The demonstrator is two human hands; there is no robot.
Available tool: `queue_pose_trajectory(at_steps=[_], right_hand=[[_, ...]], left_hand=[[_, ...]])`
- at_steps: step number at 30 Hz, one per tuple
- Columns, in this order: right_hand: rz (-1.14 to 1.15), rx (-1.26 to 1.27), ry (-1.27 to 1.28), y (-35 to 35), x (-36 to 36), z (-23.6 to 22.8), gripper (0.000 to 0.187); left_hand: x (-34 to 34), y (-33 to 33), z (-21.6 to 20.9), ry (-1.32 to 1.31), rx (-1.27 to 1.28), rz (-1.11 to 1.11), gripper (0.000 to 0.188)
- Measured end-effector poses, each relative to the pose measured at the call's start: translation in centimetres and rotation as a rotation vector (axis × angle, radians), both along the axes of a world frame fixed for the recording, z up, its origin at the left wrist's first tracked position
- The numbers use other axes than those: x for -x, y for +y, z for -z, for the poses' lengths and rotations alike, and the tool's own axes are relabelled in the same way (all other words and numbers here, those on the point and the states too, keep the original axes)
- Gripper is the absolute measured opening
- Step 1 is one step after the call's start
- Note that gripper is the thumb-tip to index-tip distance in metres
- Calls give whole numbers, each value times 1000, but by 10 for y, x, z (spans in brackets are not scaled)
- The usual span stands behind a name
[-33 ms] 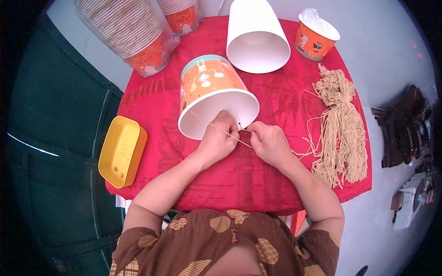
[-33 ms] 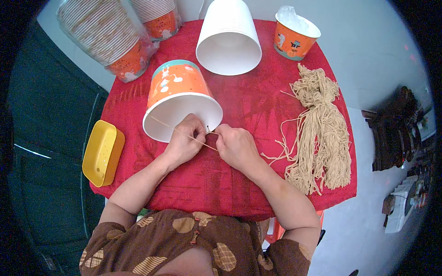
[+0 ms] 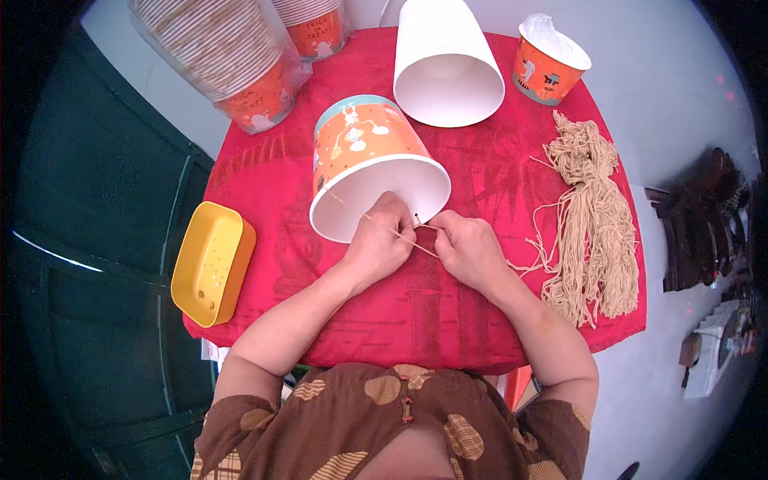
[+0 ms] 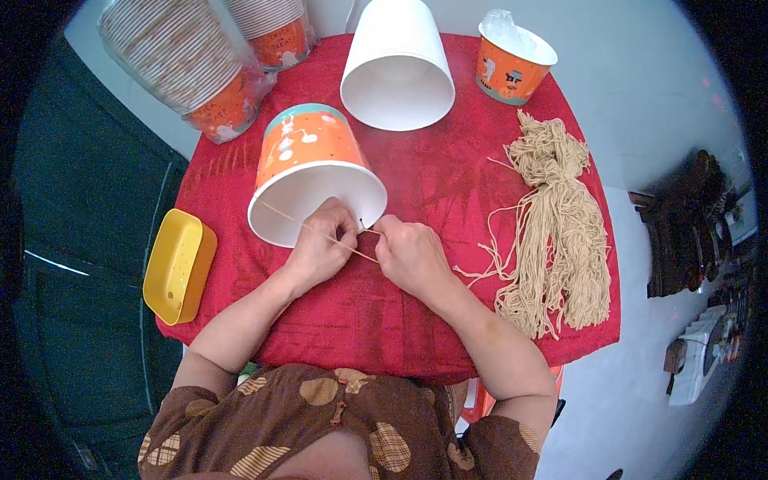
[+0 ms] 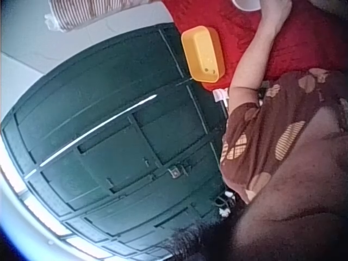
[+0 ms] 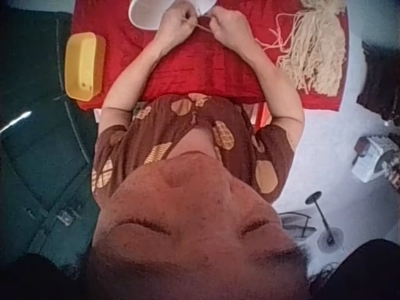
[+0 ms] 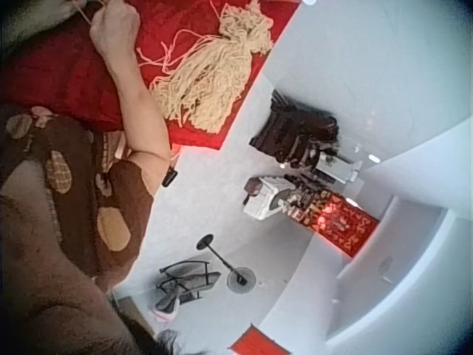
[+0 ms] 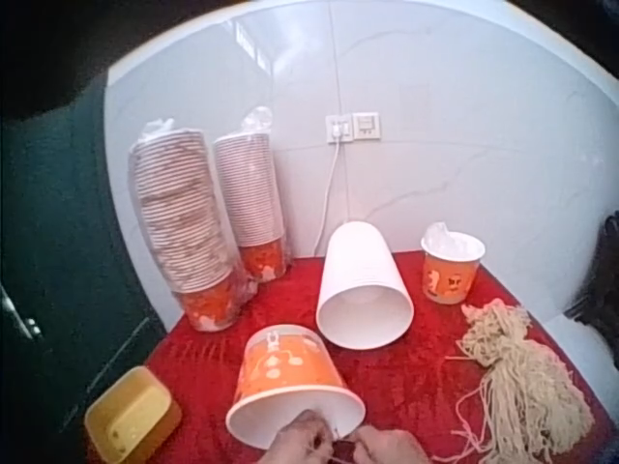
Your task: Attach string handles to paper cups to assemble small decorative buckets.
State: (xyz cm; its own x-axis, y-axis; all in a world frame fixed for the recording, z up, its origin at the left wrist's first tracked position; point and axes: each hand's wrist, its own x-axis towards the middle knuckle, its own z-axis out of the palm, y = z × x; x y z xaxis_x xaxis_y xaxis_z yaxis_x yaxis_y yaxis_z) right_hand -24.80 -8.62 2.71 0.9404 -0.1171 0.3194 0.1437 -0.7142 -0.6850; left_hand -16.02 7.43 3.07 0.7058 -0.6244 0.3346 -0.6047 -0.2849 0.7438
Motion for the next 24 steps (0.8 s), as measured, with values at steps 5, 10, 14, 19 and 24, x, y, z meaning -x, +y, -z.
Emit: queue_pose_trajectory(at_steps=[5,10,14,19,24], right_hand=[[10,49,62,1,2,-3,15],[-4,5,22,1,2,-4,10],[-31,2,5,-2,2,-3,11],[-80,-14,10,-2,1,-6,11],[-93,-19,24,-4,2,-8,11]], left_hand=[[2,-1,-2,13,-5,-21,6],[4,-5,-5,80,-45,-90,8],[4,-7,-7,71,-95,-98,9],[3,-8,-7,49,-130,-138,11],[3,-10,-4,42,-135,-159,11]])
